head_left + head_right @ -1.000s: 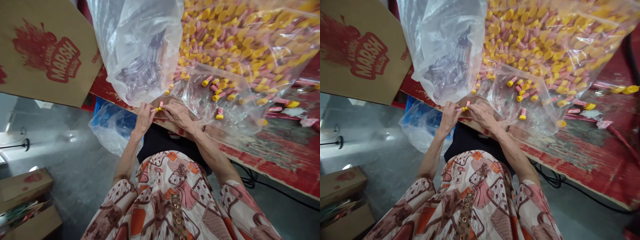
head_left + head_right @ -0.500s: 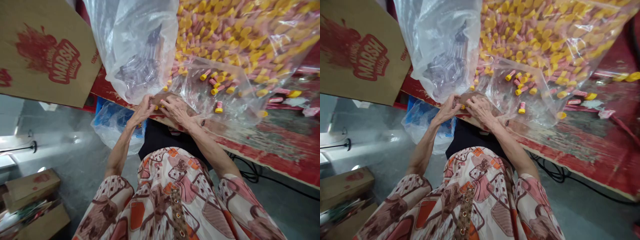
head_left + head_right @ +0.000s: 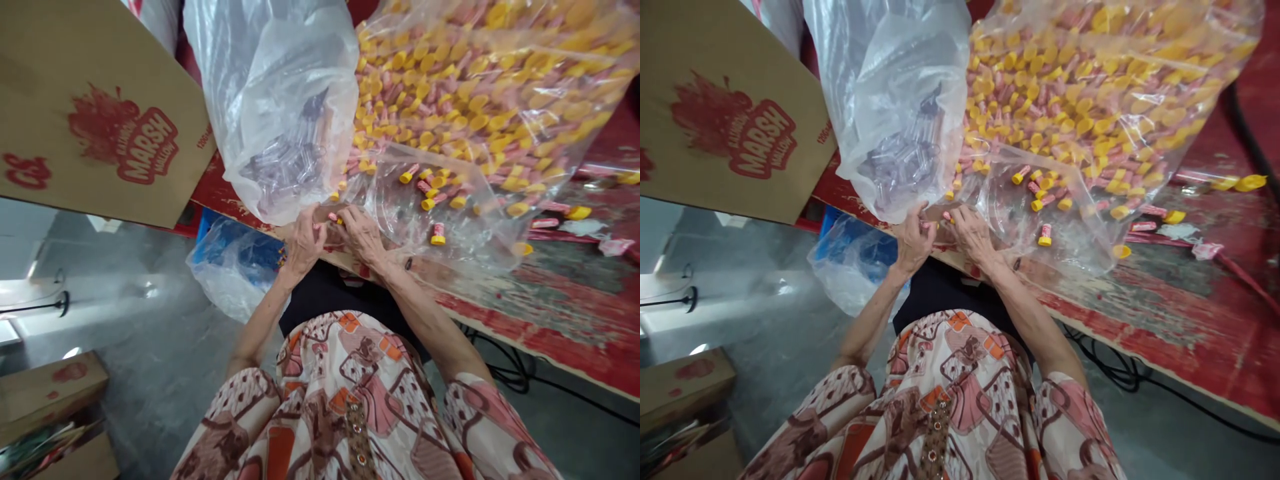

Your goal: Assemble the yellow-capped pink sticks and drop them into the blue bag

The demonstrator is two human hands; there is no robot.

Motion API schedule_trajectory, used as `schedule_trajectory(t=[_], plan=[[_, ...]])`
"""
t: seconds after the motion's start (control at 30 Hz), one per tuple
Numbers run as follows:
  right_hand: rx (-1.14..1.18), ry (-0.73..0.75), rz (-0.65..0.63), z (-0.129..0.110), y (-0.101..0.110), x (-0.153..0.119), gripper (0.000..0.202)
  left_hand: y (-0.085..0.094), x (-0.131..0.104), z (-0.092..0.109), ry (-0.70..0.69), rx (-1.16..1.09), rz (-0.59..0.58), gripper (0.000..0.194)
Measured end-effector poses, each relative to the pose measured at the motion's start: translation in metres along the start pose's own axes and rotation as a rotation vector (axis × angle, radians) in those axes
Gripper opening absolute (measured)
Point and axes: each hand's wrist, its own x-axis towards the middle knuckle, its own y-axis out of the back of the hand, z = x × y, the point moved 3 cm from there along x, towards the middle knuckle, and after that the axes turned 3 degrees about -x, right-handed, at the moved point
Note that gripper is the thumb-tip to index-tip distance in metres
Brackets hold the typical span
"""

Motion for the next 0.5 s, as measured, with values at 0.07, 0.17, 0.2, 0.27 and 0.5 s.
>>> schedule_trajectory(t=[0.07, 0.17, 0.2, 0.27, 0.5], plan=[[0.014, -0.001, -0.005, 0.001, 0.0, -0.001, 0.029, -0.009, -0.002, 0.001, -0.009, 0.001, -0.055, 0.034], [0.033, 0.002, -0.002, 0.001, 0.002, -0.001, 0.028, -0.015, 0.0, 0.001, -0.013, -0.006, -0.122, 0.022], [0.032, 0.004, 0.003, 0.002, 0.002, -0.001, 0.028, -0.014, 0.002, 0.0, -0.013, -0.001, -0.114, 0.017], [0.02, 0.008, 0.012, 0.002, 0.001, -0.001, 0.027, -0.01, 0.003, 0.001, -0.018, 0.01, -0.064, 0.008], [0.095, -0.002, 0.13, 0.002, -0.002, -0.001, 0.035, -0.014, -0.001, -0.002, -0.049, 0.057, -0.005, 0.025]])
